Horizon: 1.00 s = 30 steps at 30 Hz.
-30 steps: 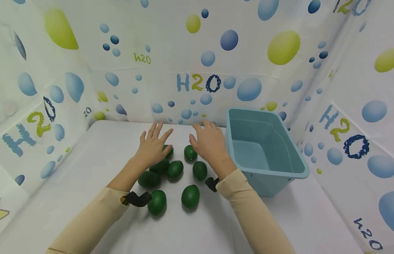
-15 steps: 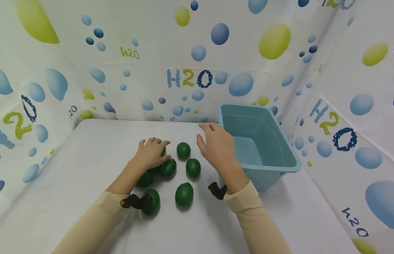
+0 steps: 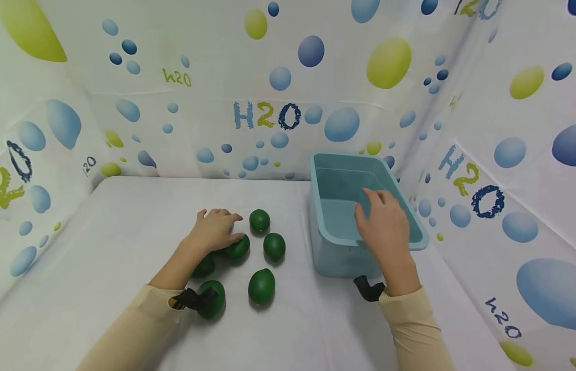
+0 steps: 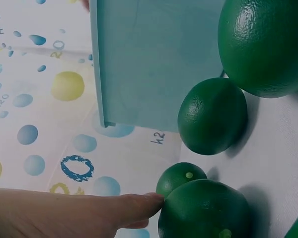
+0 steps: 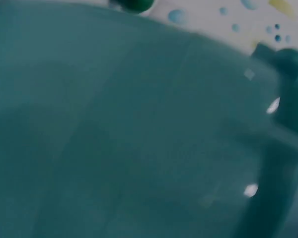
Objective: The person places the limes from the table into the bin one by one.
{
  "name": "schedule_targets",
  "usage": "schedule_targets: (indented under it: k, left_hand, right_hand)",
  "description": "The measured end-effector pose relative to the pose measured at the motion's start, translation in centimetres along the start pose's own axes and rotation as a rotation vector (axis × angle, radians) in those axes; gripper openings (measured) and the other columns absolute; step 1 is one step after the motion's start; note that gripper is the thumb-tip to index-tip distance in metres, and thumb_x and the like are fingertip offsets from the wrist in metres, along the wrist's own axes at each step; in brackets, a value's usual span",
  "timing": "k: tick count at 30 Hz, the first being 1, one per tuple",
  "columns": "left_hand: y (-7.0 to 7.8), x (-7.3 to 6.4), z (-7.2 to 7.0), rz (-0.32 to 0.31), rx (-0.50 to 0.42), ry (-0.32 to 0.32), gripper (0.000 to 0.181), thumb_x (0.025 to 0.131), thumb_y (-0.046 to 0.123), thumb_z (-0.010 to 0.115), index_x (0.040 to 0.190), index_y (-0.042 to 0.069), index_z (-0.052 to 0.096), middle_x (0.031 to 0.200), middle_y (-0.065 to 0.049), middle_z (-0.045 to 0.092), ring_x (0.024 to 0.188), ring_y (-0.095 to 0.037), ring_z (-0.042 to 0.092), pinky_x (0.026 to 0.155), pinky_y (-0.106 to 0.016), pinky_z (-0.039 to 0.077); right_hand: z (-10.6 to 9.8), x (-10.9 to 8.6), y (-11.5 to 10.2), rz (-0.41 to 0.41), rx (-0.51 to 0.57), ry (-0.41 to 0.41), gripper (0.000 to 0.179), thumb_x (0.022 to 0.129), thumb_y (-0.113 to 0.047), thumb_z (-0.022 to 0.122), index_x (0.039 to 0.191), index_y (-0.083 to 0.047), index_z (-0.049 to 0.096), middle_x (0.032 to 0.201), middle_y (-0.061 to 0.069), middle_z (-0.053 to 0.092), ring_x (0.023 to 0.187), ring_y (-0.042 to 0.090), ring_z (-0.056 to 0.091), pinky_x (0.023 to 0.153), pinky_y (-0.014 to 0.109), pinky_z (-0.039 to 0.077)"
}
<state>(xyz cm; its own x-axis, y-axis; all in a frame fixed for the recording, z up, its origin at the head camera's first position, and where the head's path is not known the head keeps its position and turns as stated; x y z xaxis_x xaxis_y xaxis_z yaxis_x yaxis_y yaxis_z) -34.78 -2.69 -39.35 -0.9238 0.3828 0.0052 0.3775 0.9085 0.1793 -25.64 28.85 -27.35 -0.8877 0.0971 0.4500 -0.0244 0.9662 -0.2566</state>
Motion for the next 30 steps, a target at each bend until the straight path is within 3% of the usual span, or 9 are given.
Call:
schedule_targets:
  k: [8, 16, 23, 26, 30]
  left_hand:
    - [0.4, -0.6, 0.3, 0.001, -0.001, -0.090, 0.055, 0.085, 0.054, 0.063, 0.127, 0.019, 0.060, 0.135, -0.013, 0.053, 0.135, -0.037, 0.034, 0.109, -0.071, 0.004]
    - [0.9, -0.6, 0.3, 0.038, -0.003, -0.128, 0.060, 0.079, 0.055, 0.069, 0.127, 0.020, 0.061, 0.136, -0.012, 0.054, 0.138, -0.040, 0.029, 0.107, -0.072, -0.005]
    - [1.4, -0.6, 0.9, 0.078, 0.046, -0.202, 0.067, 0.077, 0.054, 0.072, 0.132, 0.019, 0.056, 0.139, -0.014, 0.050, 0.141, -0.041, 0.023, 0.107, -0.072, -0.005]
    - [1.4, -0.7, 1.0, 0.085, 0.042, -0.206, 0.068, 0.076, 0.052, 0.073, 0.133, 0.019, 0.056, 0.140, -0.014, 0.050, 0.141, -0.041, 0.022, 0.107, -0.072, -0.006]
    - [0.8, -1.4, 1.1, 0.084, 0.024, -0.201, 0.069, 0.076, 0.049, 0.075, 0.135, 0.019, 0.054, 0.137, -0.014, 0.051, 0.141, -0.042, 0.021, 0.106, -0.073, -0.006]
  right_hand:
    - [1.1, -0.2, 4.6, 0.077, -0.105, -0.099, 0.046, 0.096, -0.028, 0.049, 0.134, -0.002, 0.051, 0.131, 0.033, 0.044, 0.115, 0.051, 0.045, 0.087, 0.066, 0.040]
    - [0.7, 0.1, 7.9, 0.175, -0.174, -0.166, 0.055, 0.097, -0.034, 0.043, 0.140, 0.000, 0.041, 0.138, 0.037, 0.034, 0.118, 0.057, 0.039, 0.091, 0.070, 0.037]
    - [1.5, -0.7, 11.3, 0.327, -0.092, -0.346, 0.070, 0.099, -0.043, 0.032, 0.149, 0.003, 0.015, 0.145, 0.041, 0.016, 0.123, 0.065, 0.027, 0.091, 0.076, 0.031]
    - [2.0, -0.8, 11.5, 0.342, -0.054, -0.396, 0.067, 0.100, -0.037, 0.027, 0.148, 0.005, 0.005, 0.145, 0.042, 0.015, 0.124, 0.065, 0.026, 0.093, 0.075, 0.030]
    - [2.5, -0.4, 10.8, 0.317, -0.027, -0.380, 0.058, 0.100, -0.022, 0.024, 0.148, 0.006, 0.005, 0.145, 0.040, 0.019, 0.124, 0.062, 0.030, 0.096, 0.072, 0.031]
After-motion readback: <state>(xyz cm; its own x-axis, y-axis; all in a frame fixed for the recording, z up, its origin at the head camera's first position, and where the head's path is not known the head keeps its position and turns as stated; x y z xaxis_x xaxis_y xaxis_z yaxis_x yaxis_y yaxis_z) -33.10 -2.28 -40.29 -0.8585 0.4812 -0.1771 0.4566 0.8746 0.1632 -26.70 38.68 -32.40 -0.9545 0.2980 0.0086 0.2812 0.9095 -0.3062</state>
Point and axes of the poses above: each hand's wrist, its own x-axis towards the middle knuckle, its own z-axis out of the palm, y = z × x, the point moved 8 cm from there along x, towards the middle knuckle
